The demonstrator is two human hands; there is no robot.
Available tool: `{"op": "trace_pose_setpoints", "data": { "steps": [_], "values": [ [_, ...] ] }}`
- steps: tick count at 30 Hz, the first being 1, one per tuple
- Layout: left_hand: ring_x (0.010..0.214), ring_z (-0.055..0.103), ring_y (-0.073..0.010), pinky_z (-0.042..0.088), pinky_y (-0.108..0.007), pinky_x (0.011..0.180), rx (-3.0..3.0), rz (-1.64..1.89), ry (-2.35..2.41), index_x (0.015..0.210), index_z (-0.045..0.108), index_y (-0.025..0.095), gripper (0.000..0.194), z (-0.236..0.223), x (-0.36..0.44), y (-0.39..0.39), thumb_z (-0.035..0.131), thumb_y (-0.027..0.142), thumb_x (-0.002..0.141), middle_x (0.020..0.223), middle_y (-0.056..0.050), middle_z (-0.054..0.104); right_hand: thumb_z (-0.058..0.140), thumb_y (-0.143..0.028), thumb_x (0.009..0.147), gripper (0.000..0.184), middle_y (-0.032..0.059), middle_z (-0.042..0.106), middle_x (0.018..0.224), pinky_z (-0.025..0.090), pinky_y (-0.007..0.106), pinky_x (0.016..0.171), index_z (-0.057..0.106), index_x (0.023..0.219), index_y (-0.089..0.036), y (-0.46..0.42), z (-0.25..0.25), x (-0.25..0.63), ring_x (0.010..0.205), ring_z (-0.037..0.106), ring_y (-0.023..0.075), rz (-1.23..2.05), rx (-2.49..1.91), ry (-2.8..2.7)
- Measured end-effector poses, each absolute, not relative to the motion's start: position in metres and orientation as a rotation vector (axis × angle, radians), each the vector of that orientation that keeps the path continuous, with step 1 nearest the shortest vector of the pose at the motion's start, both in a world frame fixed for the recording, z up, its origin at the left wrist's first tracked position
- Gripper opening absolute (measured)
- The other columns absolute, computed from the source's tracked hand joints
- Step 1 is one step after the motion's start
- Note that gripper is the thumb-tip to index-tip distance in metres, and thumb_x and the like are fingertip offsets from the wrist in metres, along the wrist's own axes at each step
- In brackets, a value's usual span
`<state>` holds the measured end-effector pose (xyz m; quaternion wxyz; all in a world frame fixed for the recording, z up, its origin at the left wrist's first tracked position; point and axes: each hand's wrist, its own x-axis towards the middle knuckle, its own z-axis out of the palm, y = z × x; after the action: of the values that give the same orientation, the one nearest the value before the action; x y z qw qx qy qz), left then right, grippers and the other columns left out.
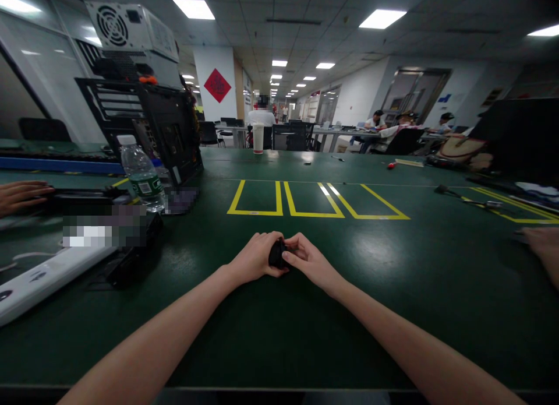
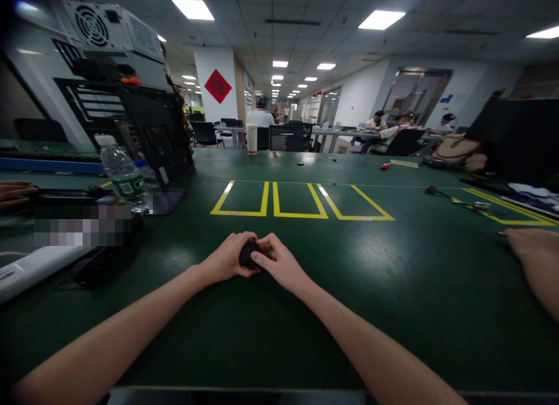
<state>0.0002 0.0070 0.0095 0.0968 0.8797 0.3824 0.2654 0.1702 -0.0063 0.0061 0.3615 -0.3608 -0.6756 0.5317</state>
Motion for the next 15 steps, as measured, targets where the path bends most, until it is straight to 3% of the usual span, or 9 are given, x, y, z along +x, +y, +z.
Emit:
{"op": "trace_pose_setpoints", "data": {
  "steps": [12, 15],
  "values": [
    [0.081, 0.052, -0.0202, 0.038, -0.033, 0.071, 2.604, 0.764, 1.167, 0.099, 0.043, 0.017, 0.053, 0.0092, 0.0, 0.0065, 0.068, 0.034, 0.056, 0.09, -0.004, 0.053, 0.059, -0.027, 0.069, 0.027, 0.0008, 0.051, 0.097, 0.043, 0.035, 0.081, 0.045, 0.092, -0.022, -0.005, 0.0067, 0.1717, 0.091, 0.053, 0.0163, 1.453, -0.881, -1.718],
    [0.083, 0.052, -0.0207, 0.038, -0.033, 0.073, 2.603, 0.767, 1.137, 0.1, 0.042, 0.018, 0.054, 0.0101, -0.0002, 0.0062, 0.067, 0.037, 0.057, 0.091, -0.004, 0.053, 0.054, -0.031, 0.072, 0.022, 0.0007, 0.052, 0.094, 0.044, 0.034, 0.079, 0.046, 0.09, -0.021, -0.0066, 0.0087, 0.1706, 0.09, 0.053, 0.0159, 1.401, -0.905, -1.711]
  ]
}}
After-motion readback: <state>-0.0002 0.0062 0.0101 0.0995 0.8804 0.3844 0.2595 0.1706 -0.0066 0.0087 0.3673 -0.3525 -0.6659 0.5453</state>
